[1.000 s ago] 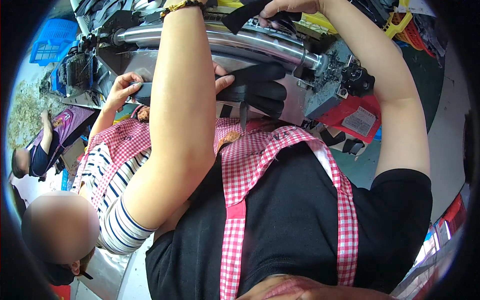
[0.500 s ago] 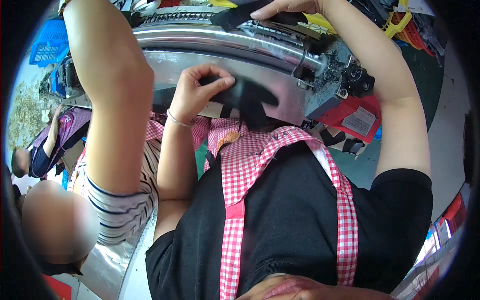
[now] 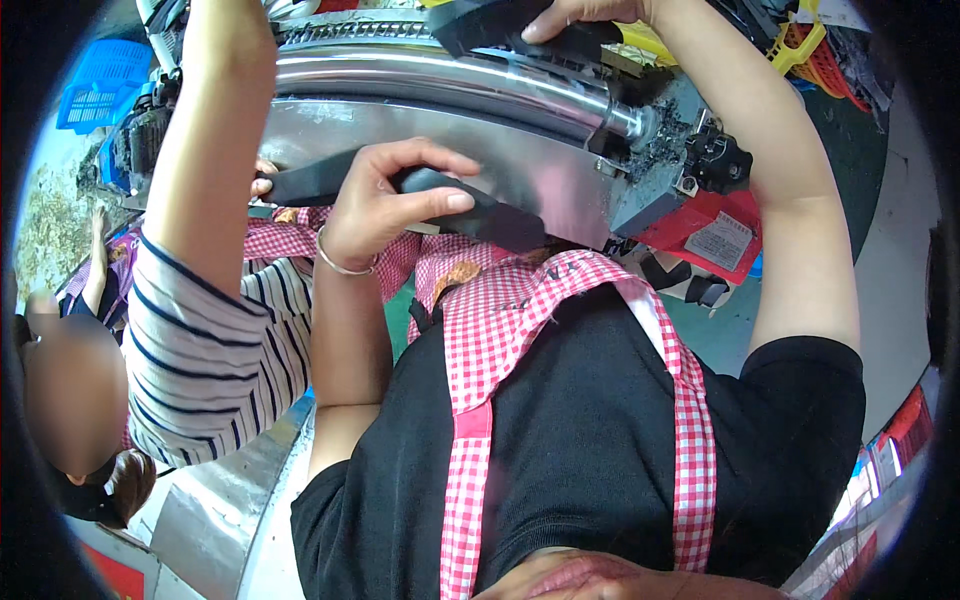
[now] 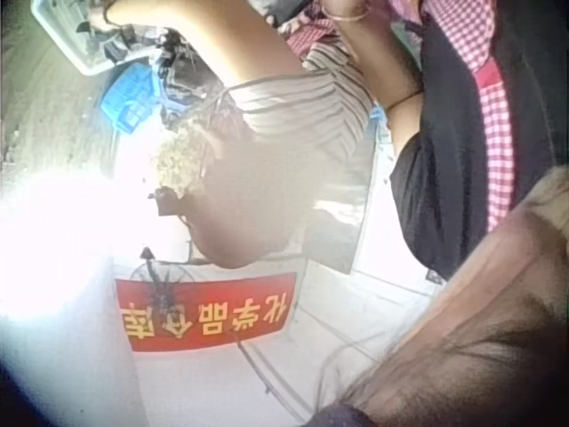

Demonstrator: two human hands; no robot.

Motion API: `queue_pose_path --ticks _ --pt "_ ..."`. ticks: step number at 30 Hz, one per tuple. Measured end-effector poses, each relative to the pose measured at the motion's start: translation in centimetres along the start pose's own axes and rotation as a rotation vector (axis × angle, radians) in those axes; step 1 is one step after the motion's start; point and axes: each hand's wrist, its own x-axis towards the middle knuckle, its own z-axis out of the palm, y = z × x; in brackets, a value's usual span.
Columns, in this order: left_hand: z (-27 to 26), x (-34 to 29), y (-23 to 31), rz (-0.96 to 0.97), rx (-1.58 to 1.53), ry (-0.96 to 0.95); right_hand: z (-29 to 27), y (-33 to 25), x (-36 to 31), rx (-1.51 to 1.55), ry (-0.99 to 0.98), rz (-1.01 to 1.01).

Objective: The person feeds black fabric pieces into a machine with rotating rollers, likely a shearing or finishing device. They handle the fabric by hand, guiding it through the machine and stacking the processed pieces into a yellow basket.

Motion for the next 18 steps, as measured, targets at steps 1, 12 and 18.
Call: queue_pose_path --ticks 1,12,18 --pt "-0.2 0.0 0.0 0.082 -0.003 -0.017 -0.2 0.3 -0.1 0.108 0.009 0.016" --pt "1.3 2.1 -5.8 0.304 0.871 0.438 1.1 0.5 0.3 0.062 0.135 -0.019" --pt "1.4 -1.4 -0.2 -0.199 0.410 0.182 1.8 -1.0 0.6 0.075 -0.149 -0.216"
